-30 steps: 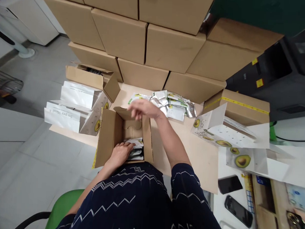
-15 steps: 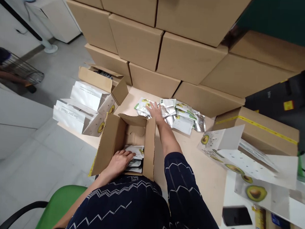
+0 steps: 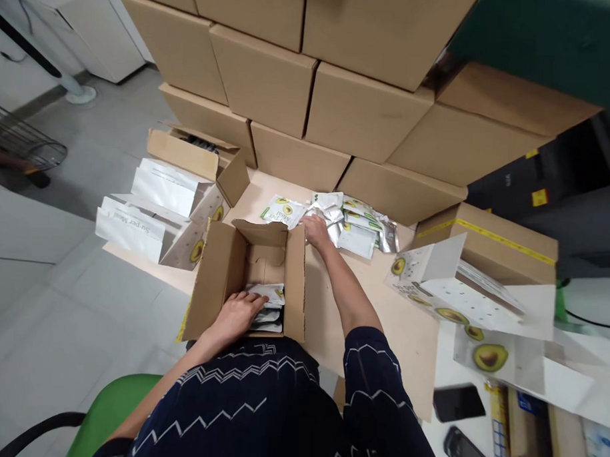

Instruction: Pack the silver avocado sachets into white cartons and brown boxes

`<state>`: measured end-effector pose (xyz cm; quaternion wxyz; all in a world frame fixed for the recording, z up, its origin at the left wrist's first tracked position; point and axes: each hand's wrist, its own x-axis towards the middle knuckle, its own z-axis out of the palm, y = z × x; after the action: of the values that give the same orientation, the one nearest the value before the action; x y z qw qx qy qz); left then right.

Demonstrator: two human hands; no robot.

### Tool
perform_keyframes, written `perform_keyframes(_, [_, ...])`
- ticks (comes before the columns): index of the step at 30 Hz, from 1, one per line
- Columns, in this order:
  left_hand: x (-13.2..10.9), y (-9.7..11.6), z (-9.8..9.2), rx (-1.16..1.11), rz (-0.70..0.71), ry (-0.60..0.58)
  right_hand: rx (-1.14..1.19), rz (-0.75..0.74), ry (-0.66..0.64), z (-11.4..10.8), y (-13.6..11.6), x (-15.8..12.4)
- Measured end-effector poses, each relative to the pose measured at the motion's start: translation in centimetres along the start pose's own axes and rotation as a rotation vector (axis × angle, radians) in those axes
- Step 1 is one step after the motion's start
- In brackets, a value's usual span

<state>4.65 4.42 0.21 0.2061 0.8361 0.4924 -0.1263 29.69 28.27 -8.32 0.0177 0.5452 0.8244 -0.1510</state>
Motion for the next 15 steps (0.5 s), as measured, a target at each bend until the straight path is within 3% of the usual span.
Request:
perform_keyframes(4, [0.1,-0.1,0.1,-0.007,0.001,0.020,-0.033,0.088,-0.024,-0.8,-0.2,0.2])
perform_keyframes(11, [0.1,-0.1,0.8,-0.055,-0.012,0.035,-0.154,-0.037,-0.194,0.5,-2.7,3.2])
perform_keyframes(15, [0.0,0.0,0.9,-0.064,-0.024,0.042,-0.098,-0.039,-0.234,0.8,-3.5,3.6])
